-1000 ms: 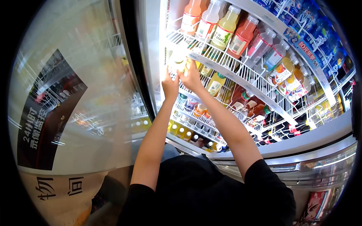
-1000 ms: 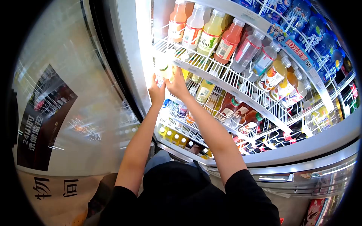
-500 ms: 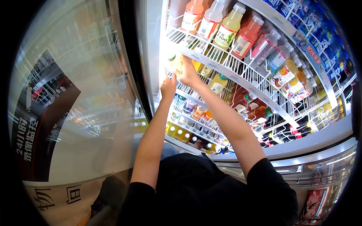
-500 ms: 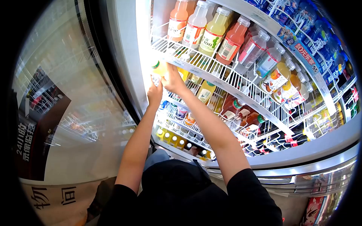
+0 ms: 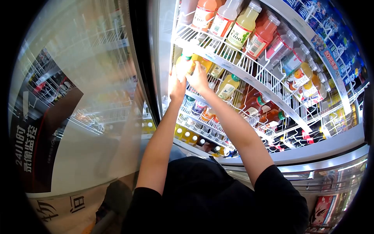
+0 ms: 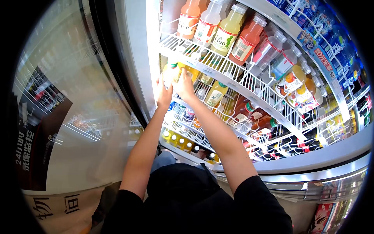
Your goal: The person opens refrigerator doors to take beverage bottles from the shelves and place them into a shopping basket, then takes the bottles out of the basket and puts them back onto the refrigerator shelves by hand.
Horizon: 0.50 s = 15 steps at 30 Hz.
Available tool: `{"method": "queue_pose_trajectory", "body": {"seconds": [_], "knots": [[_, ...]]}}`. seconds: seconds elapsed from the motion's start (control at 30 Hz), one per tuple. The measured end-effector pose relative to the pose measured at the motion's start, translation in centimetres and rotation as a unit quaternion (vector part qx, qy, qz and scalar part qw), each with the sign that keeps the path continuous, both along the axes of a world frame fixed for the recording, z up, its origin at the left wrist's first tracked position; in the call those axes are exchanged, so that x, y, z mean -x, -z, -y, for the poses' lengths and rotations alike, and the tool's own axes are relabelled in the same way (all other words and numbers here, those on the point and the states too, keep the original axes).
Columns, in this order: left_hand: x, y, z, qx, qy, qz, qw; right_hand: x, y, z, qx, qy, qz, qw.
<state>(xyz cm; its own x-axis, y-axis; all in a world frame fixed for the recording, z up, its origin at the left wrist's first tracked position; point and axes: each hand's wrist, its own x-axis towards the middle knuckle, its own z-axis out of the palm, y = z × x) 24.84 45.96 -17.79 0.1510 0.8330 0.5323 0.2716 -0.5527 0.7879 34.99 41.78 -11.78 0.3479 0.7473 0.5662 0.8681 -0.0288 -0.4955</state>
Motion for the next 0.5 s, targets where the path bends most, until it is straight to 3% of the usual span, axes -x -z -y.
{"method": "queue_pose_trajectory", "body": {"seconds": [0.17, 0.23, 0.37, 0.43, 0.5], "knots": [[0.2, 0.5, 1.4, 0.023, -0.052, -0.048, 0.997, 0.7, 0.5, 1.0, 0.017, -0.031, -0.128, 0.991], [1.2, -1.7, 2.7, 0.135, -0.024, -0.132, 0.982, 0.5, 0.8, 1.5, -0.001, -0.025, -0.109, 0.994], [1.7, -2.9, 5.1, 0.117, -0.037, -0.157, 0.98, 1.4, 0.6, 4.7, -0.031, -0.042, -0.12, 0.991], [2.1, -2.8, 6.4, 0.062, -0.018, -0.078, 0.995, 2.4, 0.2, 7.2, -0.025, -0.052, -0.142, 0.988], [2.6, -2.6, 8.2, 0.031, -0.026, -0.085, 0.996, 3.4, 0.0, 9.6, -0.008, -0.07, -0.183, 0.981]]}}
